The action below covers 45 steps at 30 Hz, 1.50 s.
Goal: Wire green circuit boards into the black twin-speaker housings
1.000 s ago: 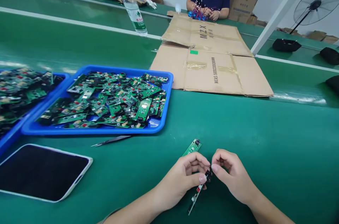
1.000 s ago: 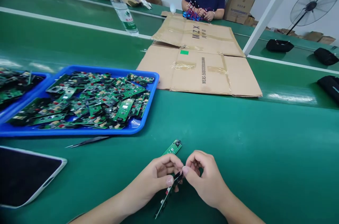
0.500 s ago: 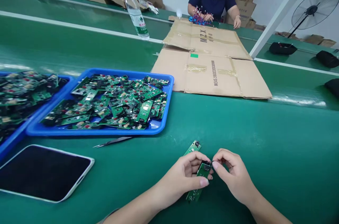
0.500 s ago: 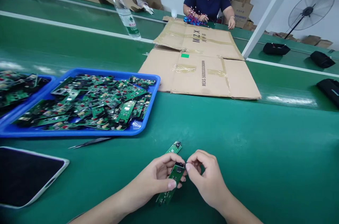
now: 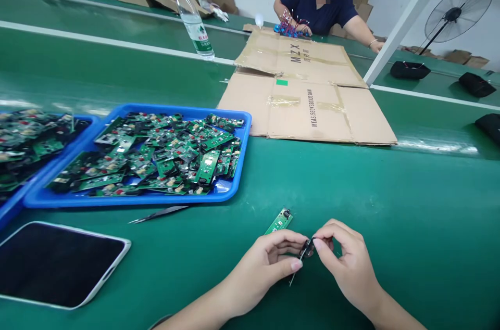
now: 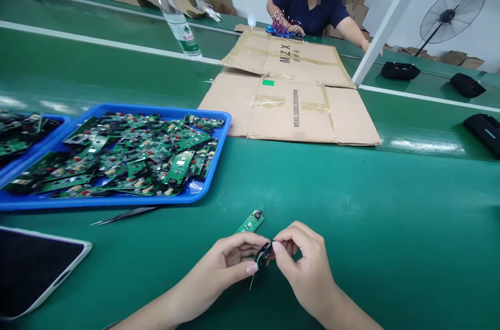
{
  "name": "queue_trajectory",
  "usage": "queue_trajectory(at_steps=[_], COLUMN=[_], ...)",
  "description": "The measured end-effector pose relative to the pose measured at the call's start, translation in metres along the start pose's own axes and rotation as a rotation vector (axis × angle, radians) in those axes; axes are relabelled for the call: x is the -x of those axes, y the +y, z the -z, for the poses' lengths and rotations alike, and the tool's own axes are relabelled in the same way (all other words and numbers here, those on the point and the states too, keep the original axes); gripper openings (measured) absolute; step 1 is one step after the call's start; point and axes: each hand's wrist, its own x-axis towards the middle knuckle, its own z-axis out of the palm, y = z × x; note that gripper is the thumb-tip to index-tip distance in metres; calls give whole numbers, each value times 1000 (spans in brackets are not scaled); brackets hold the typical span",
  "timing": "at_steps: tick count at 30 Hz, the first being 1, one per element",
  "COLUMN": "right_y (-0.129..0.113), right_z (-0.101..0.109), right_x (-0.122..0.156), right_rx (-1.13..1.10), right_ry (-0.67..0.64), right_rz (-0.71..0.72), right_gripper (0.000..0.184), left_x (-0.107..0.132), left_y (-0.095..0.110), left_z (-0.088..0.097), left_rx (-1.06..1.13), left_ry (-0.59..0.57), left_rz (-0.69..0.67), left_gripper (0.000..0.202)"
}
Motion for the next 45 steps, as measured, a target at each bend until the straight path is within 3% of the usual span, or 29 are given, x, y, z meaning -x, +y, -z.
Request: queue_trajectory(at_steps=[4, 19, 29, 41, 45], right_y=[1, -2, -5, -2, -2], right_z=[-2, -5, -2, 5, 6], right_x=[3, 7, 4, 2, 0], right_rx=[30, 75, 137, 234, 340], right_ry=[30, 9, 14, -118, -75], right_rz=[57, 158, 362, 485, 622], right_gripper=[15, 16, 13, 17, 18], left_x=[0, 1, 1, -1, -2], left_y=[-5, -1, 0, 2, 1], left_z=[-1, -3, -4, -1, 1], left_rx=[-29, 58, 82, 164, 154], left_ry=[56, 12, -16, -70, -67], left_rz=[-2, 57, 96, 162, 197], left_gripper=[29, 29, 32, 37, 35])
